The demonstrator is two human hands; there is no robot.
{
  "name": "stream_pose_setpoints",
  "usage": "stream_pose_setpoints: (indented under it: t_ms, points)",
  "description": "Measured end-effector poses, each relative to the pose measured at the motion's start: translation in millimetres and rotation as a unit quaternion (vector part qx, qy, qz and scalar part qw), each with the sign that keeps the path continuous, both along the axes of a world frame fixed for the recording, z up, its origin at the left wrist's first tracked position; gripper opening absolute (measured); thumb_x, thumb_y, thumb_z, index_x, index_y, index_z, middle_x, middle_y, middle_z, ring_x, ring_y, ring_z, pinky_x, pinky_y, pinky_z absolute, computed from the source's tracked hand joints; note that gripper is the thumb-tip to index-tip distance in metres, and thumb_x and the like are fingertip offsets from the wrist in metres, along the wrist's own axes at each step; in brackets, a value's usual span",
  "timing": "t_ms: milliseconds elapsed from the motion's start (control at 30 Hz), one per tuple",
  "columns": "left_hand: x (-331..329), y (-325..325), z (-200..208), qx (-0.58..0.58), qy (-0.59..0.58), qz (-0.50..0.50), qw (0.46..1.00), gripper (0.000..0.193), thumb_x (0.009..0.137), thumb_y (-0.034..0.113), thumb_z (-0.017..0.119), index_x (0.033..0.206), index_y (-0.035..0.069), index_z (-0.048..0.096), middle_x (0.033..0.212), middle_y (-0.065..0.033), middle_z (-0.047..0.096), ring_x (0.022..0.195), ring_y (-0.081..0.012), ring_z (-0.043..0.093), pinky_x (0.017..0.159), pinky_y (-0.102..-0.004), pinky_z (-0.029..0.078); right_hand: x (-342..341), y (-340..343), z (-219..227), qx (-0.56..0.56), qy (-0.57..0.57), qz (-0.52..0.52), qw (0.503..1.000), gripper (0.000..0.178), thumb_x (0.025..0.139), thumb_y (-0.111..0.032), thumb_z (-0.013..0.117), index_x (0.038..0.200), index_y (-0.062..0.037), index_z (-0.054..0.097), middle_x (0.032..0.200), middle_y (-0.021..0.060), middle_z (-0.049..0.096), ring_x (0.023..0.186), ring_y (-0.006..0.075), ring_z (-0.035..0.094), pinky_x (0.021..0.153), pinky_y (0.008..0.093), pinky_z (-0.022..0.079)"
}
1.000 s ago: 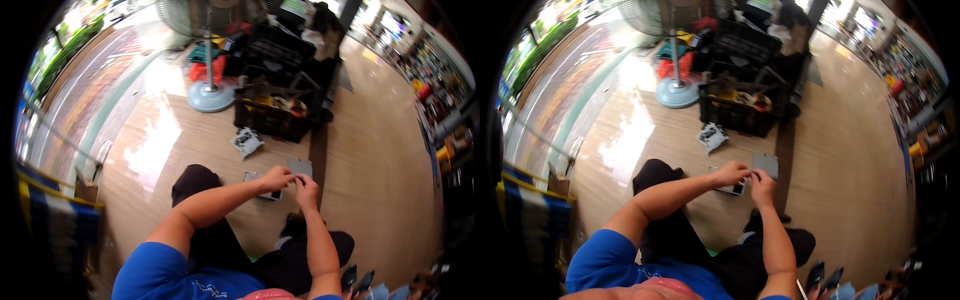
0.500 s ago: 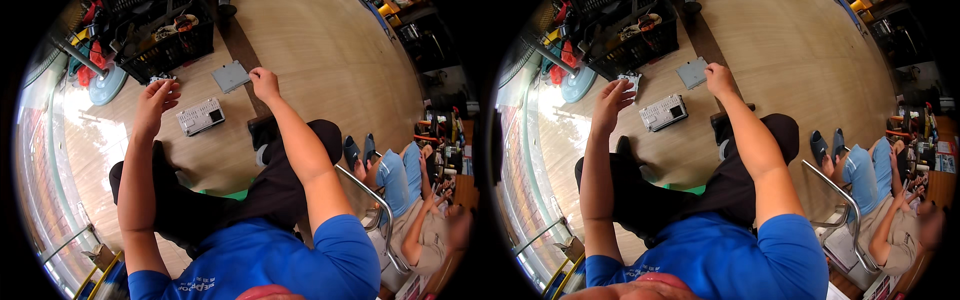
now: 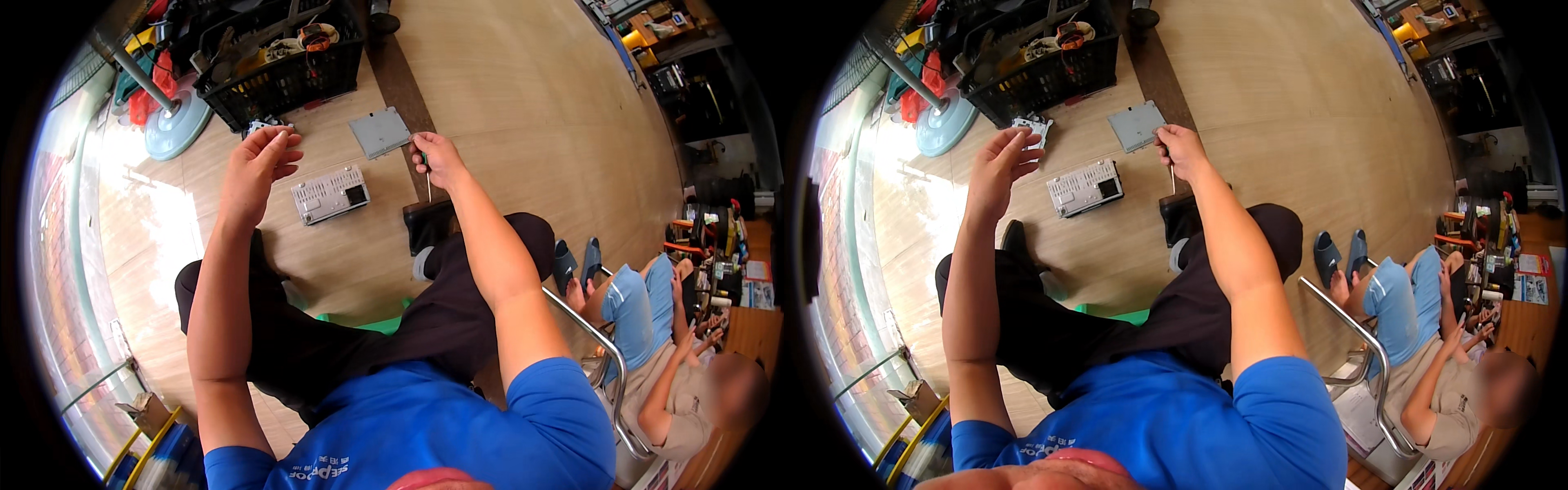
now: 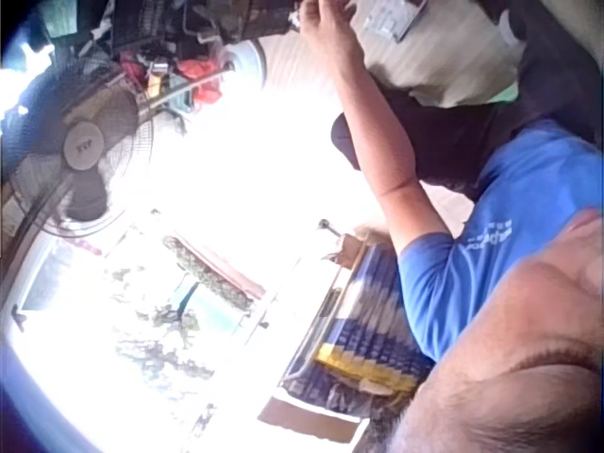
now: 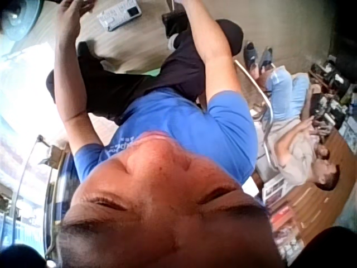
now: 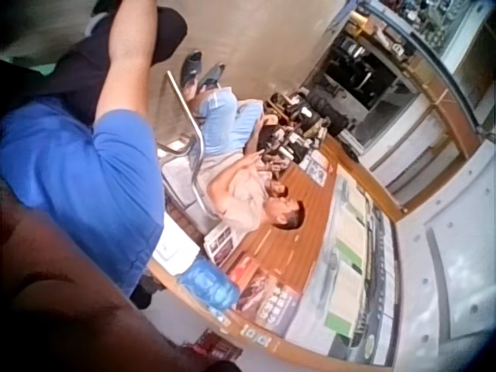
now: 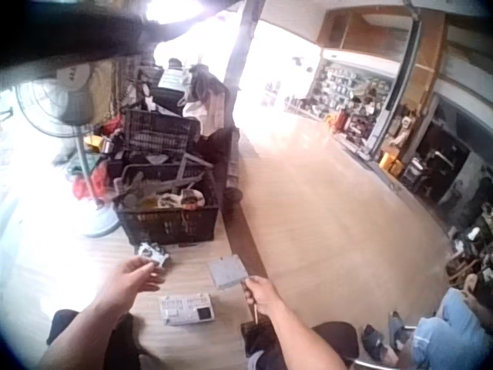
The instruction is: The person uses a screwdriver to disassemble a car radio unit while sitting on a stool. They remove screws and separate the metal casing components from the internal parts.
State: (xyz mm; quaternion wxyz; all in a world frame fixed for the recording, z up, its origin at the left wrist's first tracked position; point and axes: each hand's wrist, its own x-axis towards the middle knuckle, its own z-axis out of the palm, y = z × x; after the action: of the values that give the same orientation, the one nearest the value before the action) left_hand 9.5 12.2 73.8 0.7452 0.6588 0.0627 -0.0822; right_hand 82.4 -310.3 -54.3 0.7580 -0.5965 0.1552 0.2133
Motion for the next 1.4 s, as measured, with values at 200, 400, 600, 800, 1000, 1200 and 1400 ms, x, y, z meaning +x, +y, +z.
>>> stream_pose_setpoints:
  t_ms: [200,400,600,800,1000,1200,1400]
  points:
    - [-3.7,3.5,2.7,-0.014,0.006,0.01,1.0,0.028,0.095,0.023,0.051,0.113,0.003,0.056,0.108,-0.01,0.063,0.094,-0.017,0.062,0.081,-0.029,0.05,2.9,0.5,-7.1,0.034,0.001,0.021,0.999,0.01,0.092,-0.016,0.055,0.09,-0.0061,0.058,0.072,0.0018,0.053,0.056,0.0089,0.046,0.044,0.0222,0.036]
    - [-11.6,8.9,7.1,-0.02,0.009,0.024,0.999,0.029,0.095,0.023,0.051,0.114,0.002,0.056,0.107,-0.0103,0.063,0.094,-0.0182,0.062,0.081,-0.0298,0.05,23.7,-22.3,-55.6,-0.055,0.043,0.008,0.998,0.011,0.092,-0.016,0.055,0.089,-0.0055,0.057,0.072,0.0026,0.053,0.055,0.0104,0.046,0.043,0.0241,0.037]
    - [-15.7,12.4,3.6,0.02,0.039,0.037,0.998,0.029,0.095,0.02,0.05,0.114,0.0,0.056,0.107,-0.0117,0.063,0.095,-0.0189,0.062,0.083,-0.0303,0.049,36.2,-18.7,-143.4,-0.21,0.097,-0.003,0.973,0.013,0.089,-0.013,0.057,0.091,-0.0009,0.06,0.067,0.0039,0.056,0.048,0.0114,0.046,0.039,0.0285,0.037]
    - [-8.0,9.1,-9.2,0.089,0.056,0.013,0.994,0.027,0.095,0.017,0.05,0.113,-0.002,0.055,0.108,-0.0121,0.063,0.097,-0.0186,0.061,0.084,-0.0299,0.048,61.8,-2.5,-240.9,-0.348,0.094,0.073,0.93,0.019,0.086,-0.019,0.061,0.097,-0.004,0.063,0.078,0.0075,0.063,0.058,0.0175,0.055,0.048,0.0348,0.043]
    - [2.9,12.6,-12.7,0.092,0.112,-0.013,0.989,0.025,0.093,0.01,0.053,0.113,-0.004,0.054,0.11,-0.0099,0.06,0.101,-0.0169,0.057,0.091,-0.0296,0.044,111.1,17.3,-276.7,-0.572,-0.141,0.202,0.782,0.019,0.082,-0.019,0.06,0.096,-0.0084,0.065,0.091,0.0174,0.064,0.085,0.036,0.061,0.074,0.0422,0.049]
    - [9.4,18.7,-22.6,0.077,0.143,-0.008,0.987,0.025,0.092,0.009,0.054,0.114,-0.004,0.054,0.11,-0.0091,0.06,0.102,-0.0161,0.057,0.091,-0.0289,0.043,137.9,21.4,-276.8,-0.612,-0.187,0.268,0.72,0.016,0.086,-0.021,0.058,0.097,-0.0132,0.066,0.097,0.0142,0.063,0.089,0.0337,0.06,0.075,0.0417,0.049]
    - [5.5,19.2,-15.9,0.102,0.109,-0.02,0.989,0.024,0.092,0.008,0.054,0.112,-0.004,0.055,0.108,-0.0081,0.06,0.1,-0.0143,0.056,0.089,-0.0272,0.043,133.0,13.2,-248.1,-0.584,-0.142,0.209,0.772,0.017,0.084,-0.018,0.061,0.099,-0.0105,0.066,0.101,0.0161,0.064,0.093,0.0336,0.06,0.079,0.0407,0.049]
